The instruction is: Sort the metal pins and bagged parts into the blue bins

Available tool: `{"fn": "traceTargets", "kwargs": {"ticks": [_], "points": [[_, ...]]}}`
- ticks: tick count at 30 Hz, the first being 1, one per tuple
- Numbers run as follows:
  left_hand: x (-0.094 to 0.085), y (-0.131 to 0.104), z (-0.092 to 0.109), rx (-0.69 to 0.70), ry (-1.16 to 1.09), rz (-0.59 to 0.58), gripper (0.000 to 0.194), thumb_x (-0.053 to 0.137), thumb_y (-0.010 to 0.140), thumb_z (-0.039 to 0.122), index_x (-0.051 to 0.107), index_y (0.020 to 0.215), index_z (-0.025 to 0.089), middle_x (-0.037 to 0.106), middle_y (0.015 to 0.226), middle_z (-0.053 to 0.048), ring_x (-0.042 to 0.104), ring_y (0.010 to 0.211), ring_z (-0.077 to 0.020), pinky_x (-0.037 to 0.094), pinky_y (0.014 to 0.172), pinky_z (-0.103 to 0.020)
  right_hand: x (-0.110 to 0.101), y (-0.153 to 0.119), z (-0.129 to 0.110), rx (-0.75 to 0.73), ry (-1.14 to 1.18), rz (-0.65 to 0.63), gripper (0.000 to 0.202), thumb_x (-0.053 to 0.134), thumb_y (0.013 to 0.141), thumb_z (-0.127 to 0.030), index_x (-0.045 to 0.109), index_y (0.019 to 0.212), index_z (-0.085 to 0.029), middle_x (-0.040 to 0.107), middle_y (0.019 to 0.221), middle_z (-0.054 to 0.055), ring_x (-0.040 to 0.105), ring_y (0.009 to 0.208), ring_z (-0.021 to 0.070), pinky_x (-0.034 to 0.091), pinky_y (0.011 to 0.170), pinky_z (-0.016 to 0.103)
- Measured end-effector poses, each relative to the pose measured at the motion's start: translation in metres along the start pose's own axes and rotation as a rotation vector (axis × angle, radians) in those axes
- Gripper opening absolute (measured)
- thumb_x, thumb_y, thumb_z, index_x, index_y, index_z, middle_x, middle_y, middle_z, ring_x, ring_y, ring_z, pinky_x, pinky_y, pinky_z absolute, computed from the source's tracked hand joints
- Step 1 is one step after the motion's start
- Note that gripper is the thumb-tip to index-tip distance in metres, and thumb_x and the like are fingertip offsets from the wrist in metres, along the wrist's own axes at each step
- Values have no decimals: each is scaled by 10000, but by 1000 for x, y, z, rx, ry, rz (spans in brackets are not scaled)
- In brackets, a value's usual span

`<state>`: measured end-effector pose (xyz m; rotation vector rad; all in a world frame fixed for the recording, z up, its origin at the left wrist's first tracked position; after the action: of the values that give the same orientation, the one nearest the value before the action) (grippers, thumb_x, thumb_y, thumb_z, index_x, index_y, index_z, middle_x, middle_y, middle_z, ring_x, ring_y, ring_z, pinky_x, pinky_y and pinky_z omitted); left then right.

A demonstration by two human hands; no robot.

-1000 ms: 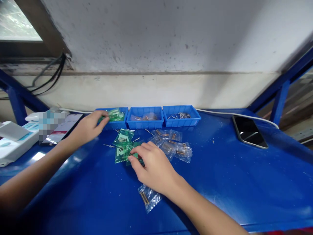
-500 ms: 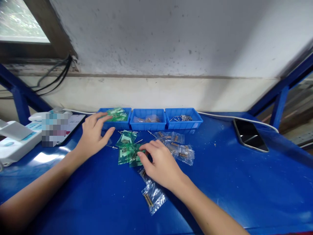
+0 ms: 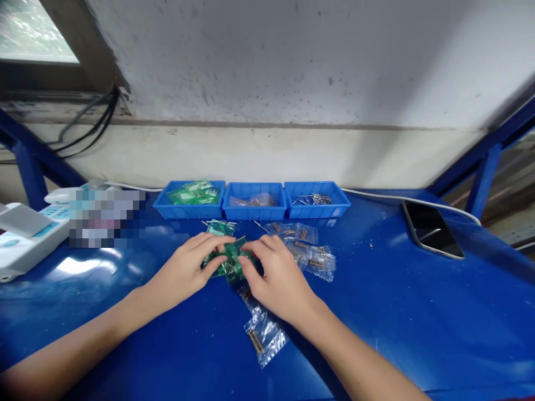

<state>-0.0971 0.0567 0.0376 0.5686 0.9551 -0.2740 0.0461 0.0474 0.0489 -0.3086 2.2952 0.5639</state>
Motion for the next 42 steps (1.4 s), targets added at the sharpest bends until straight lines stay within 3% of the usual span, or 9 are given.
{"fn": "traceTargets", "kwargs": {"ticks": [4,10,18,23,26,29,33,38,42], "points": [[-14,-7,1,-74,-159,160,264,483,893,152,541,1133,245,585,860,-16,567,685,-133,491,600,-263,-4,-2,4,92,88,48,321,496,886,-337,540,1177,-210,625,851,38,574,803,179,456,703,320],[-34,-17,28,165,-174,362,192,529,845,71,590,864,251,604,848,-21,607,772,-151,527,660,-300,8,-4,8,229,460,-41,392,335,940,-469,624,1002,-211,623,730,18,583,680,148,468,638,289],[-34,-20,29,210,-206,377,265,509,805,-11,574,846,243,616,984,-23,621,896,-153,534,740,-308,21,-4,5,326,907,-169,172,597,810,-332,561,904,-192,609,765,12,566,645,118,471,603,258],[-19,-14,15,38,-249,213,176,515,850,111,622,910,237,582,1035,-62,579,971,-196,495,824,-366,-5,-1,18,277,618,93,117,587,813,-282,514,778,-198,587,715,3,555,638,128,457,599,270],[-8,-11,7,-135,-482,78,154,478,904,267,626,928,232,613,908,-55,595,851,-194,502,770,-368,-17,-4,4,60,355,217,21,570,820,-190,558,810,-203,604,807,25,577,757,156,465,696,310],[3,-11,2,-293,-815,4,317,359,955,359,607,827,209,600,755,-34,580,694,-159,499,635,-304,-14,-11,-16,-162,179,233,152,541,802,-89,604,855,-216,567,988,55,552,945,186,451,814,355],[4,-11,-2,-376,-839,70,112,514,897,288,564,850,199,554,727,2,546,662,-131,465,595,-252,-7,-13,-17,-147,58,207,248,524,802,-96,636,970,-240,417,1186,93,447,1132,234,449,852,383],[-20,-17,13,-45,-436,308,118,543,827,80,554,816,197,547,851,-7,552,785,-134,452,712,-264,-3,-8,-8,49,256,58,245,557,839,-324,628,1043,-208,504,1105,97,479,1086,238,404,923,423],[-21,-15,31,171,-235,238,218,475,835,29,617,860,192,504,970,-55,539,897,-156,451,779,-285,4,-1,-9,160,647,-46,269,448,900,-388,648,898,-207,575,739,13,542,694,144,461,657,299]]}}
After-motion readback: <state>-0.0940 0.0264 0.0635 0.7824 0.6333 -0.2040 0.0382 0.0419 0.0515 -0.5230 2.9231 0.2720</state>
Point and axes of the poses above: each hand's wrist, its own y-axis towards the middle knuckle, its own x-axis out of the palm, z = x × y, the point moved 7 cm from there along y, towards the middle knuckle
